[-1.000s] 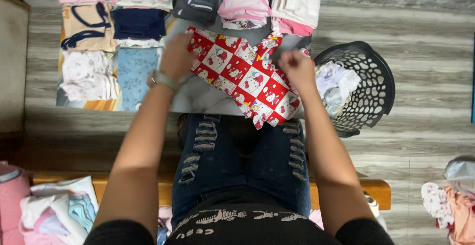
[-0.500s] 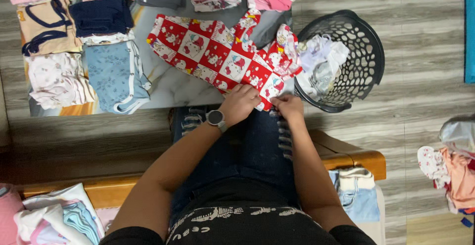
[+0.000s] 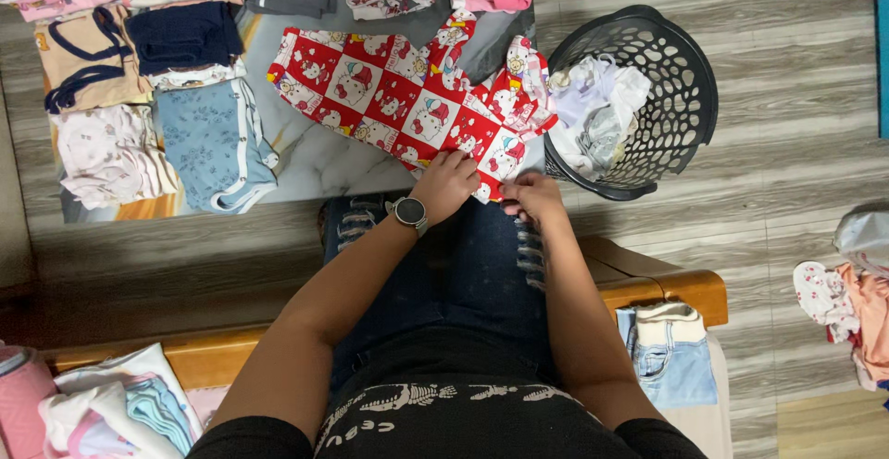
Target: The person folds multiple baby garments, including a Hello Kitty themed shirt and a striped one-piece, by smoothing them on a surface and folding the sides and sleeves inward.
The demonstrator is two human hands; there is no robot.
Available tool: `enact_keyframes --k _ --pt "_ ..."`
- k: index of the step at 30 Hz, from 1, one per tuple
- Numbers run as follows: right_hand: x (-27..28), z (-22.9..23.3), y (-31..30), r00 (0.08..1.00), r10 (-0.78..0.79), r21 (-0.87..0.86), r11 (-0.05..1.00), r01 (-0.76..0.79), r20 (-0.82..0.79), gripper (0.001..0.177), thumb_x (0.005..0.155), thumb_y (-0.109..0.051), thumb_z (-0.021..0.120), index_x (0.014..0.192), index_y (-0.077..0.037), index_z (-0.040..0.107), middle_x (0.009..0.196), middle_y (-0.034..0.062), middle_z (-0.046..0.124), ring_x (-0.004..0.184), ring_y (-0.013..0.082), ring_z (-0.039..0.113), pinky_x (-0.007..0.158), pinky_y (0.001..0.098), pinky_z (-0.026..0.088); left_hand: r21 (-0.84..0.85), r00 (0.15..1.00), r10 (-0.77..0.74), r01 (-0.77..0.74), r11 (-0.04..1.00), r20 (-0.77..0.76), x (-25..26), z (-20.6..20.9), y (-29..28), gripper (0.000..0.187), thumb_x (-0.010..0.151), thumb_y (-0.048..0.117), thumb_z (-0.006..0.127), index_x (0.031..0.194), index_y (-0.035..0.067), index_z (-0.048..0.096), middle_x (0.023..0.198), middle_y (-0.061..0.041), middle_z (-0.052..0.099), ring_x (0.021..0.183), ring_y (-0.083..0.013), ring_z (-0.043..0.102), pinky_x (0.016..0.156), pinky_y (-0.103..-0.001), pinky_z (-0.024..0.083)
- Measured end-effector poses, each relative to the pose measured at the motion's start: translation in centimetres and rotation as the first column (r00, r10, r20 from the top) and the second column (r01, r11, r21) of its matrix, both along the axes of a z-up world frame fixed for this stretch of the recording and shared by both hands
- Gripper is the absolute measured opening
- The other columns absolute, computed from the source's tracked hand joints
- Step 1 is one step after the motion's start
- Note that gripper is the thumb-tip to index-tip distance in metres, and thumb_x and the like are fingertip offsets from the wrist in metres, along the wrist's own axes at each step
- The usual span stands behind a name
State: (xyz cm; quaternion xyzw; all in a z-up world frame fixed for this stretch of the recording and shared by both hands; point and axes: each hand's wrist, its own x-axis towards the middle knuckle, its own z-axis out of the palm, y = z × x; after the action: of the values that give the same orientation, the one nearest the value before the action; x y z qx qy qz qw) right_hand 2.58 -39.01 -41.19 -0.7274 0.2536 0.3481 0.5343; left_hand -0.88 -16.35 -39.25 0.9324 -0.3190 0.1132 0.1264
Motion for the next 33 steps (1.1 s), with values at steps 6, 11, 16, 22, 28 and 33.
enact_keyframes --k 6,11,16,22,28,33 --pt "-0.3 0.2 0.5 0.998 -0.034 -0.006 0.999 0.034 0.057 0.038 0.076 -0.007 0.086 0.103 -0.002 0.059 0.078 0.0122 0.073 0.053 0.0156 0.068 0.037 0.0253 0.040 -0.160 1.000 0.015 -0.017 0.987 -0.016 0.4 -0.9 0.2 0.008 0.088 0.011 0.070 0.091 0.005 0.073 0.104 -0.010 0.070 0.111 -0.0295 0.064 0.100 -0.045 0.052" --pt "-0.5 1.3 -0.3 0.993 -0.046 0.056 0.998 0.040 0.112 0.040 0.076 -0.005 0.084 0.105 -0.001 0.057 0.076 0.0125 0.073 0.052 0.0163 0.067 0.036 0.0255 0.040 -0.284 1.000 -0.009 0.009 0.959 0.004 0.4 0.3 0.4 0.011 0.089 0.012 0.070 0.096 0.005 0.074 0.102 -0.009 0.071 0.106 -0.0284 0.065 0.098 -0.044 0.051" --pt "-0.8 2.8 0.2 0.987 0.150 -0.080 0.986 -0.144 0.065 0.044 0.075 -0.005 0.085 0.110 0.005 0.059 0.076 0.0126 0.073 0.053 0.0163 0.069 0.039 0.0269 0.046 -0.175 0.997 -0.064 0.071 0.982 0.049 -0.6 1.6 0.4 0.006 0.088 0.014 0.070 0.085 0.008 0.071 0.096 -0.007 0.070 0.104 -0.0278 0.066 0.099 -0.045 0.050" --pt "-0.1 1.7 1.0 0.965 -0.209 0.225 0.944 0.240 -0.156 0.035 0.085 -0.018 0.074 0.115 -0.005 0.061 0.084 0.0057 0.074 0.063 0.0189 0.073 0.047 0.0292 0.059 -0.358 0.970 -0.115 0.031 0.933 -0.214 -0.1 1.2 1.5 0.012 0.098 0.016 0.067 0.089 0.008 0.069 0.092 -0.007 0.068 0.091 -0.0244 0.065 0.090 -0.045 0.050" --pt "-0.5 -1.6 1.0 0.938 -0.141 0.444 0.852 0.277 -0.316 0.027 0.090 -0.013 0.081 0.112 -0.004 0.068 0.074 0.0042 0.063 0.060 0.0115 0.063 0.046 0.0222 0.050 -0.472 0.850 0.527 -0.458 0.753 0.018 4.4 -0.1 13.4 0.019 0.095 0.001 0.062 0.114 0.002 0.065 0.113 -0.014 0.070 0.107 -0.0334 0.066 0.094 -0.044 0.053" --pt "0.3 0.8 -0.3 0.987 -0.159 0.159 0.974 0.163 -0.036 0.022 0.085 -0.014 0.081 0.104 -0.008 0.074 0.075 0.0010 0.065 0.053 0.0097 0.045 0.040 0.0201 0.028 -0.326 0.613 0.789 -0.755 0.569 -0.044 7.0 -1.5 23.2 0.026 0.088 0.003 0.068 0.113 0.008 0.071 0.120 -0.015 0.067 0.117 -0.0354 0.059 0.104 -0.046 0.046"
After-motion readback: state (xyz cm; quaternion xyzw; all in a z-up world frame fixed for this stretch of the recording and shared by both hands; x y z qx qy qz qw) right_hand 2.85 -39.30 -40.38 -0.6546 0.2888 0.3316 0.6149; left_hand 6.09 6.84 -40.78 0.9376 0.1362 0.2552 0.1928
